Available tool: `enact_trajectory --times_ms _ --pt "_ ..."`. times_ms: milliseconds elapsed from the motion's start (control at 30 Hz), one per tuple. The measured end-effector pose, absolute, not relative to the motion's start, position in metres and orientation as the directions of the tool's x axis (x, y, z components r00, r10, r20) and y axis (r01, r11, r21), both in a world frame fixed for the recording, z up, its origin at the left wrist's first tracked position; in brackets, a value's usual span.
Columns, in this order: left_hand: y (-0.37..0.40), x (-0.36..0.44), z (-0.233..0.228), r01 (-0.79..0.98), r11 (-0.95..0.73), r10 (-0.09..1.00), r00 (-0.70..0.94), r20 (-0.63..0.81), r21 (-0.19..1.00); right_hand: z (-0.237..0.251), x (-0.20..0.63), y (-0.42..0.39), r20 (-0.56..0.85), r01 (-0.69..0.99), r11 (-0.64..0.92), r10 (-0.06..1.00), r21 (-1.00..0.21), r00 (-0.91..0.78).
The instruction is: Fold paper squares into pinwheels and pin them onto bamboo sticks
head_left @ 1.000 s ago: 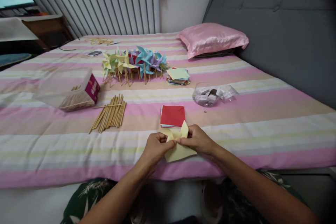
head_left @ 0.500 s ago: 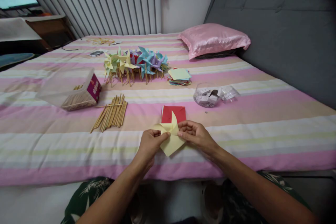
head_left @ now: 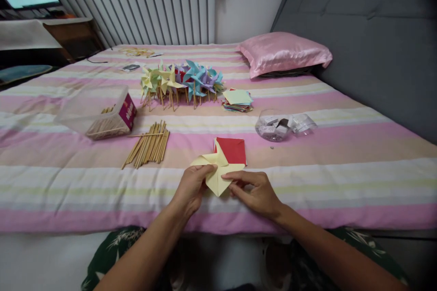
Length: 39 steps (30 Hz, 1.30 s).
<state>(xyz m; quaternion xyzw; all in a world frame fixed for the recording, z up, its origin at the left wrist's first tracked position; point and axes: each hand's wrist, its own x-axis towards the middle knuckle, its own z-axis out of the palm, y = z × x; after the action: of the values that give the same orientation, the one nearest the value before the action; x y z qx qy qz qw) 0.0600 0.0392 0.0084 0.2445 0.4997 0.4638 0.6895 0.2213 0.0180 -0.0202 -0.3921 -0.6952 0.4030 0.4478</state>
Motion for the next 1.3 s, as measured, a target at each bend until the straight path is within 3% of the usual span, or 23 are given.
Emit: enact_trajectory --times_ms 167,367,833,1300 --pt "0.036 0.063 0.008 -0.397 0.469 0.879 0.12 -0.462 0.789 -0.022 0.222 0.019 0.311 0.213 0.37 0.912 -0.904 -0.267" --pt "0.032 0.068 0.008 -0.376 0.435 0.895 0.079 -0.439 0.818 -0.018 0.218 0.018 0.148 0.127 0.176 0.968 -0.976 -0.203" --pt "0.028 0.075 0.001 -0.296 0.357 0.923 -0.033 -0.383 0.886 -0.018 0.214 0.018 0.219 0.181 0.219 0.975 -0.959 -0.016" --pt "0.025 0.077 -0.001 -0.182 0.27 0.959 -0.036 -0.28 0.946 -0.02 0.213 0.019 0.265 0.287 0.228 0.959 -0.93 0.097"
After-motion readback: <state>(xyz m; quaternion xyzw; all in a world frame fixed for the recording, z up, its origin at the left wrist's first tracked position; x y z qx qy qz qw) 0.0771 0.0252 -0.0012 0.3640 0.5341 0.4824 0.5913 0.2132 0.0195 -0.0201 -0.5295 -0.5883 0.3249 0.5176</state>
